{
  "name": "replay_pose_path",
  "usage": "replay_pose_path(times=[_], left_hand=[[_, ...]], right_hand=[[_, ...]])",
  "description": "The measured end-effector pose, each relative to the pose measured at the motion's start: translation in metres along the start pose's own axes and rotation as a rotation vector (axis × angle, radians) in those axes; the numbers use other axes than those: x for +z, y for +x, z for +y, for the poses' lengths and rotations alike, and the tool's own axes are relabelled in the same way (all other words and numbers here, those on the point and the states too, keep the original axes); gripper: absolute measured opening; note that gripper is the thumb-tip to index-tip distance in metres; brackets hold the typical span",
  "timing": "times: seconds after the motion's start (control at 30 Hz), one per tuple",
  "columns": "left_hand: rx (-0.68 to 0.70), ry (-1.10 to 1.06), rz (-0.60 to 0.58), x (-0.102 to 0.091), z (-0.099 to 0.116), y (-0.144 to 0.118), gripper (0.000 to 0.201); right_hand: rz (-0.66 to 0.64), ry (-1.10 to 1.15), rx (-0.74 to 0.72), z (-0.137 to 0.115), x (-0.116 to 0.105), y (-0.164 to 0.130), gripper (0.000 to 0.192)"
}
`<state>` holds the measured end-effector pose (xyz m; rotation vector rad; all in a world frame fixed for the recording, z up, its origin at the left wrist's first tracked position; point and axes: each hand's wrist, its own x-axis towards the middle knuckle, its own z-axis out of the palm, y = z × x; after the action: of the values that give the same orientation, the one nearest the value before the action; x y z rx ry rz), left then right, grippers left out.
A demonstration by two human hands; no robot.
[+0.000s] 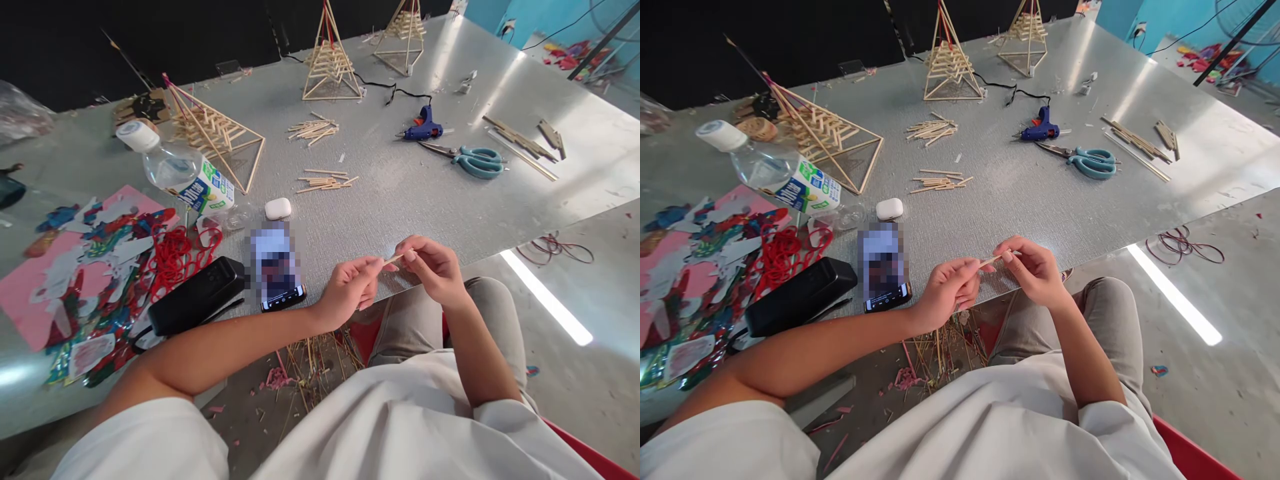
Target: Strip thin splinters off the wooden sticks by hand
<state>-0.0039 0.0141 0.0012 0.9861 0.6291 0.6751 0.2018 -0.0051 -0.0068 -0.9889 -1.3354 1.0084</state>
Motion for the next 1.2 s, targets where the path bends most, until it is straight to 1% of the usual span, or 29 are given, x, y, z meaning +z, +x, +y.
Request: replay_pose_path(times=[0.07, 0.13, 0.23, 0.33, 0.4, 0.47, 0.53, 0.6, 0.67, 0.77, 0.9, 1.0, 1.1, 1.2], left_hand=[[-0.02, 0.029, 0.011, 0.001, 0.0, 0.0, 0.05], [-0.011, 0.036, 0.028, 0.003, 0.0, 0.0, 0.051], [0.017, 0.026, 0.066, 0.005, 0.001, -0.001, 0.054], [0.021, 0.055, 0.104, 0.006, 0.001, -0.001, 0.054], [0.025, 0.082, 0.139, 0.006, 0.001, -0.001, 0.053], [0.029, 0.113, 0.164, 0.006, 0.0, -0.001, 0.053], [0.03, 0.152, 0.169, 0.005, -0.001, -0.001, 0.055], [0.026, 0.191, 0.16, 0.005, -0.002, -0.002, 0.057], [0.024, 0.228, 0.154, 0.005, -0.002, -0.003, 0.059], [0.032, 0.293, 0.143, 0.005, -0.001, -0.004, 0.058], [0.089, 0.404, 0.131, 0.007, -0.003, -0.006, 0.05], [0.108, 0.458, 0.127, 0.007, -0.005, -0.006, 0.046], [0.108, 0.471, 0.111, 0.006, -0.007, -0.007, 0.046], [0.122, 0.509, 0.089, 0.006, -0.007, -0.007, 0.043]], right_hand=[[-0.047, 0.025, -0.008, 0.0, -0.001, 0.0, 0.024], [-0.089, 0.048, 0.006, 0.001, -0.001, 0.0, 0.019], [-0.098, 0.001, -0.011, 0.004, 0.001, -0.001, 0.015], [-0.063, -0.167, -0.121, 0.008, 0.001, -0.001, 0.009], [-0.048, -0.337, -0.262, 0.01, -0.002, 0.0, 0.003], [-0.056, -0.541, -0.44, 0.01, -0.009, 0.002, 0.016], [-0.092, -0.736, -0.593, 0.009, -0.019, 0.003, 0.03], [-0.141, -0.885, -0.691, 0.007, -0.028, 0.004, 0.042], [-0.2, -0.959, -0.742, 0.003, -0.034, 0.003, 0.049], [-0.284, -0.931, -0.726, -0.005, -0.036, 0.002, 0.047], [-0.347, -0.86, -0.605, -0.02, -0.034, -0.001, 0.032], [-0.374, -0.948, -0.582, -0.032, -0.032, -0.005, 0.024], [-0.426, -1.054, -0.576, -0.042, -0.032, -0.006, 0.022], [-0.5, -1.036, -0.485, -0.047, -0.034, -0.002, 0.022]])
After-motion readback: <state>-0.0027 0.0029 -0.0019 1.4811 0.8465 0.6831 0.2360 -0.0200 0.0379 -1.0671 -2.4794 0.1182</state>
